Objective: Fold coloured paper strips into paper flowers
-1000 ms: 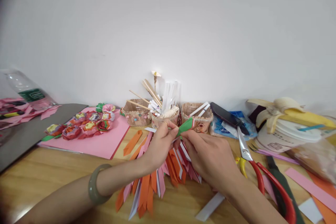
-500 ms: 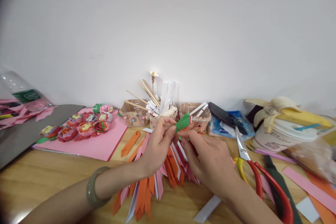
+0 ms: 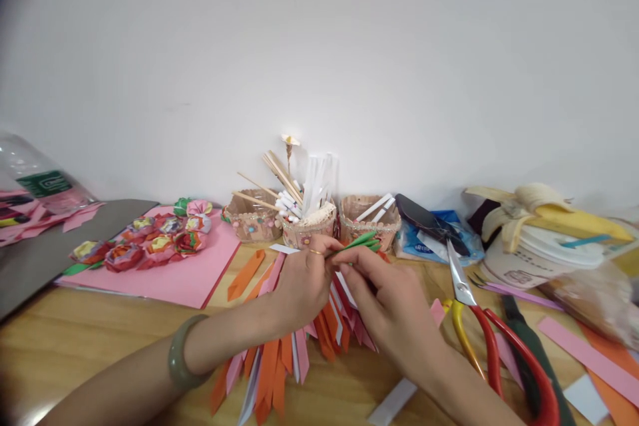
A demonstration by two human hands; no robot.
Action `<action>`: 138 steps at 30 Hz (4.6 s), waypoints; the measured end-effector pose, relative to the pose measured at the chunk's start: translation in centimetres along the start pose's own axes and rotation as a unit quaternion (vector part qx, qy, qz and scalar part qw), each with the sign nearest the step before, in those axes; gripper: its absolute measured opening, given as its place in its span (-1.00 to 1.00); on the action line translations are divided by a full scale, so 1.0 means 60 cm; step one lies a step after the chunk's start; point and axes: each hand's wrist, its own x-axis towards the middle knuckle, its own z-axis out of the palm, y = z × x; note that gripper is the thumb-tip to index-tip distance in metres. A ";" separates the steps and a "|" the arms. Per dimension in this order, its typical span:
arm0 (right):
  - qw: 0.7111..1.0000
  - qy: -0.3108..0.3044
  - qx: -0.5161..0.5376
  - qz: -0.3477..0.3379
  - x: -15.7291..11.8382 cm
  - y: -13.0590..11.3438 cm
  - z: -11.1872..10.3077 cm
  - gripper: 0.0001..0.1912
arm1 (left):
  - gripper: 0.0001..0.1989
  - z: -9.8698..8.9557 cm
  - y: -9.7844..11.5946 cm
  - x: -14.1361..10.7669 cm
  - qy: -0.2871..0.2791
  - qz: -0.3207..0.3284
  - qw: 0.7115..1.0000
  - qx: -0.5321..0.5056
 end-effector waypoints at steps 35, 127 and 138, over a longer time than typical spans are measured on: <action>0.995 0.072 -0.042 -0.048 -0.005 0.011 0.011 -0.84 | -0.88 -0.014 0.019 0.007 0.061 -0.124 0.897 -0.419; 0.924 0.166 -0.293 -0.178 0.005 0.023 0.012 -0.70 | -0.89 -0.031 0.052 0.007 0.061 -0.143 0.839 -0.521; 0.911 0.196 -0.304 -0.197 0.005 0.030 0.009 -0.71 | -0.66 -0.054 0.052 0.017 -0.060 -0.095 0.902 -0.417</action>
